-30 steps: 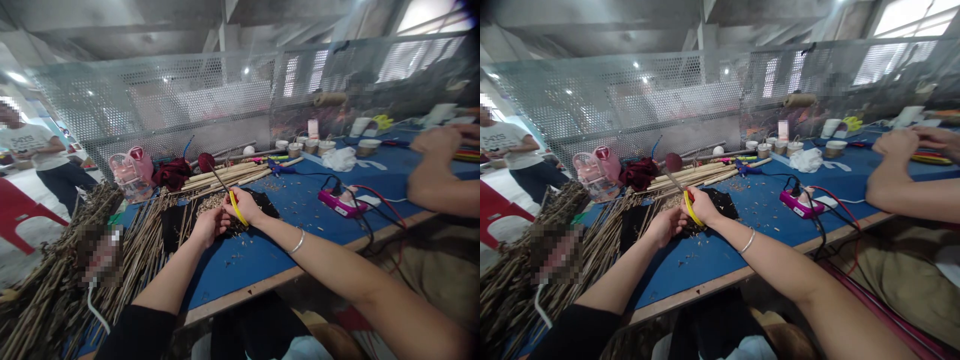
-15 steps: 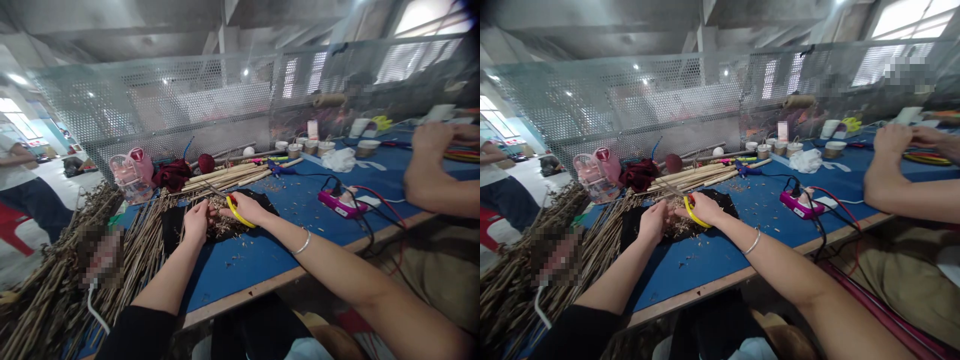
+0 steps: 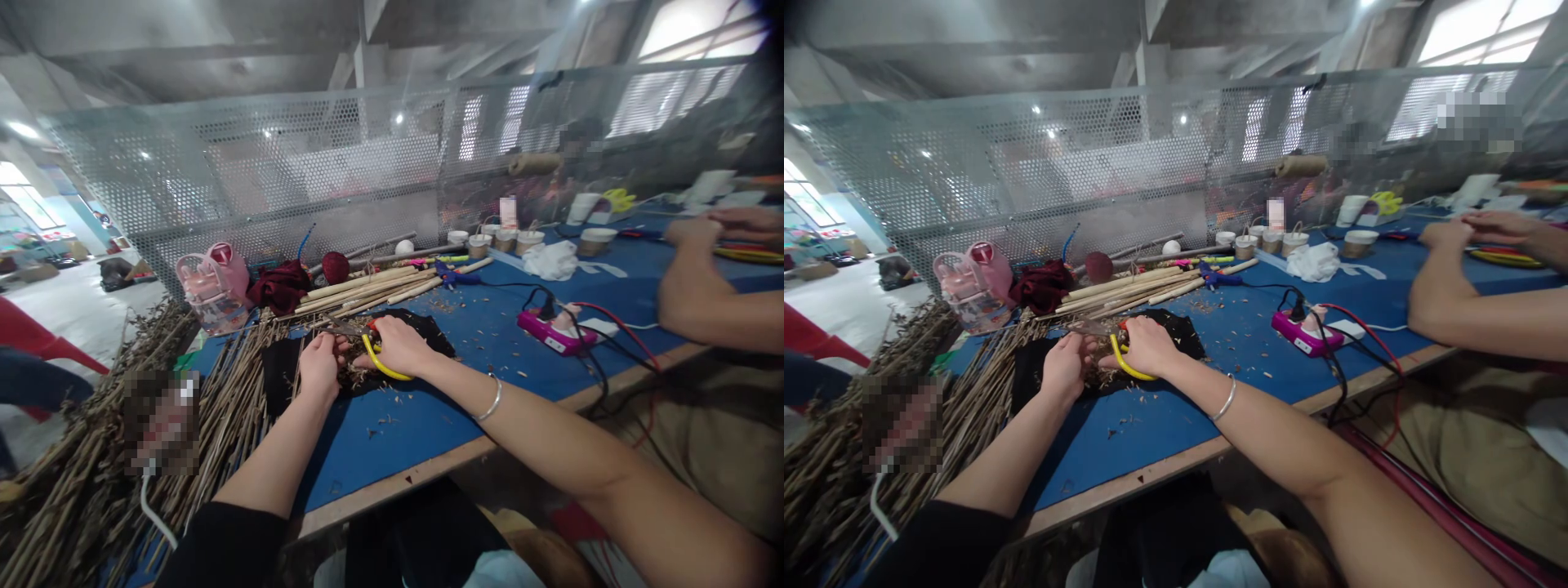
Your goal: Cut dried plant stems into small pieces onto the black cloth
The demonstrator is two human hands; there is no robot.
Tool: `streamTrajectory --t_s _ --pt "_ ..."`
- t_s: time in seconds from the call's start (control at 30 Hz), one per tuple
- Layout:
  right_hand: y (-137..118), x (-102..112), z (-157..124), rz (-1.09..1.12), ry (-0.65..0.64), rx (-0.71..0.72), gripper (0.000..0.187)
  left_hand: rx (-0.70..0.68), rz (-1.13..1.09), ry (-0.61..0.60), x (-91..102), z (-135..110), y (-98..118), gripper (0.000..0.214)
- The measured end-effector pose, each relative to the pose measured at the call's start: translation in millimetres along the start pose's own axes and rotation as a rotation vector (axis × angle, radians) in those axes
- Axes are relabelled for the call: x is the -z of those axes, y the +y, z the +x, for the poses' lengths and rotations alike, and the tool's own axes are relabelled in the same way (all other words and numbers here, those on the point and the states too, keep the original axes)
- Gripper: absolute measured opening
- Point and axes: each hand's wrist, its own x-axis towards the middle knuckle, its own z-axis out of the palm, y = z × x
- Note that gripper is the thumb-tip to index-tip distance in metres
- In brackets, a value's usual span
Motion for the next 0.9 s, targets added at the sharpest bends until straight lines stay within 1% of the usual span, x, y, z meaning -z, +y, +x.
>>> streamTrajectory --t_s 0.17,0.33,0.5,0.63,0.9 --pt "-2.0 1.3 0.0 0.009 -0.026 -0.021 0.065 -0.088 0.064 -0.064 1.0 2.0 -6.9 0.018" --pt "-4.5 2.8 -1.5 0.003 -0.056 -0.057 0.067 -0.089 0.064 -0.121 0.9 1.3 -10.3 0.022" --pt "-5.0 3.1 -1.3 -0.025 -0.055 -0.068 0.068 -0.081 0.031 -0.135 1.3 2.1 -9.9 0.021" --pt "-3.1 2.2 0.0 -0.059 -0.064 -0.070 0.070 -0.090 0.057 -0.123 1.4 1.4 -7.7 0.019" --pt "2.1 3.0 1.7 -0.049 -0.063 -0.043 0.072 -0.089 0.065 -0.145 2.1 -0.3 -5.1 0.020"
